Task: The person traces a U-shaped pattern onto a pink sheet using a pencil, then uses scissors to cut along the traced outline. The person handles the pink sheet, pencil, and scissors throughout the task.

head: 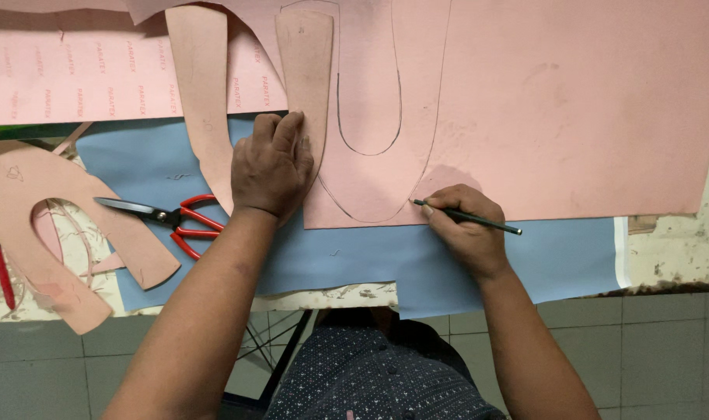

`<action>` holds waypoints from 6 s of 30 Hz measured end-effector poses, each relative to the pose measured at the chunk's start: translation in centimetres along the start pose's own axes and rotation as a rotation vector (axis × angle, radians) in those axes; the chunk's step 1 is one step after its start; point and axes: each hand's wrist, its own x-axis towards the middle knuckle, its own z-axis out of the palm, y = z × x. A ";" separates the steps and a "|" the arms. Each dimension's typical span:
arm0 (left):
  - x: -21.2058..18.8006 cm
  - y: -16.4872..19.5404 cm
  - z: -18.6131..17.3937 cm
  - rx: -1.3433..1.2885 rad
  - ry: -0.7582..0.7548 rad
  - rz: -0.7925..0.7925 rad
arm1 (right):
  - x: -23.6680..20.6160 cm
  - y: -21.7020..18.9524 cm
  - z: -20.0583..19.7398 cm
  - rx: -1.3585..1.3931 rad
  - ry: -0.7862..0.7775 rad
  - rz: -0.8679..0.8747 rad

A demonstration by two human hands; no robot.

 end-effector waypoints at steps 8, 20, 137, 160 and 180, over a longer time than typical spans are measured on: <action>0.1 0.0 0.0 0.002 -0.016 -0.002 | 0.0 1.0 0.1 0.147 0.087 0.025; 0.2 0.3 -0.2 0.001 -0.012 -0.008 | 1.0 1.8 1.5 0.359 0.250 0.146; 0.6 1.1 -1.3 -0.003 -0.007 -0.019 | 6.4 1.6 -1.4 0.458 0.124 0.191; 0.8 1.0 -5.2 -0.245 -0.011 -0.173 | 8.4 -4.8 -2.2 0.871 0.212 0.394; -9.9 -0.8 -4.6 -0.120 0.180 -0.205 | 2.7 -3.9 -0.1 0.215 -0.020 0.625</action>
